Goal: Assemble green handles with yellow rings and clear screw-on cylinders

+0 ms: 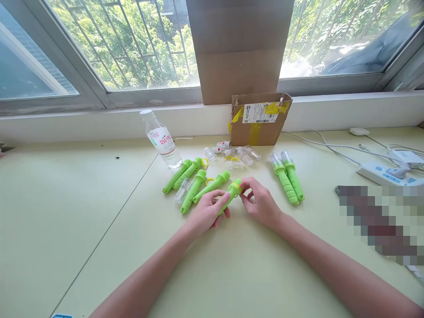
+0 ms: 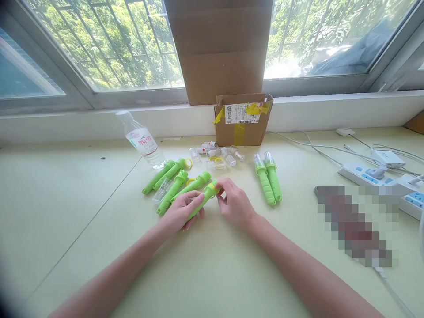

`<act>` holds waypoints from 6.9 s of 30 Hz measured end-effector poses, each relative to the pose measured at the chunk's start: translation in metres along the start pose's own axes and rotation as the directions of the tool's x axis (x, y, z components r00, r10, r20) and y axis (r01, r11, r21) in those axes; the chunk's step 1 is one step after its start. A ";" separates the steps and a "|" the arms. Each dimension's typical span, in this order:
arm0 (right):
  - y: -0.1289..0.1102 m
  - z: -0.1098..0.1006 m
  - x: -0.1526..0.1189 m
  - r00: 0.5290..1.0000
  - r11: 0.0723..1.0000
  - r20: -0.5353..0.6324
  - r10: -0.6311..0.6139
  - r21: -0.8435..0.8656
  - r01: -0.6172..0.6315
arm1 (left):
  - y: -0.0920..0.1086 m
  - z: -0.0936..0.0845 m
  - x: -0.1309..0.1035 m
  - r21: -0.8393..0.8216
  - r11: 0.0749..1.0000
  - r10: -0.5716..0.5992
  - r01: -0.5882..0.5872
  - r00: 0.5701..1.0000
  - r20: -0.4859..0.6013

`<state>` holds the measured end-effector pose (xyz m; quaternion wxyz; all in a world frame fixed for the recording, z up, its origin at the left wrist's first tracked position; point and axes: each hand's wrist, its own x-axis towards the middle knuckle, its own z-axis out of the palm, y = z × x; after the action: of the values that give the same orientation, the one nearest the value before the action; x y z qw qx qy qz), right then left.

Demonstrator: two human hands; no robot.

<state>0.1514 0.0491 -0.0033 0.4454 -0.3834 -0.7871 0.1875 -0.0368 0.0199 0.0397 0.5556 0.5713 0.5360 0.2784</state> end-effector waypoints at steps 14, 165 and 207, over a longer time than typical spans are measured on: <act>0.001 0.003 -0.003 0.995 0.997 -0.087 -0.050 -0.059 0.045 | -0.004 0.000 0.003 -0.097 0.994 0.055 -0.051 0.998 0.040; -0.014 -0.024 -0.003 0.808 0.701 0.143 0.571 0.428 -0.571 | -0.007 0.023 -0.009 0.150 0.949 0.293 -0.279 0.953 -0.081; -0.012 -0.030 -0.017 0.987 0.995 -0.138 0.077 -0.060 -0.085 | -0.029 0.011 -0.001 0.857 0.290 0.714 -0.427 0.693 0.104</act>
<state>0.1767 0.0268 0.0113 0.4772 -0.4413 -0.7444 0.1531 -0.0356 0.0099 0.0108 -0.0141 0.8654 0.4322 0.2530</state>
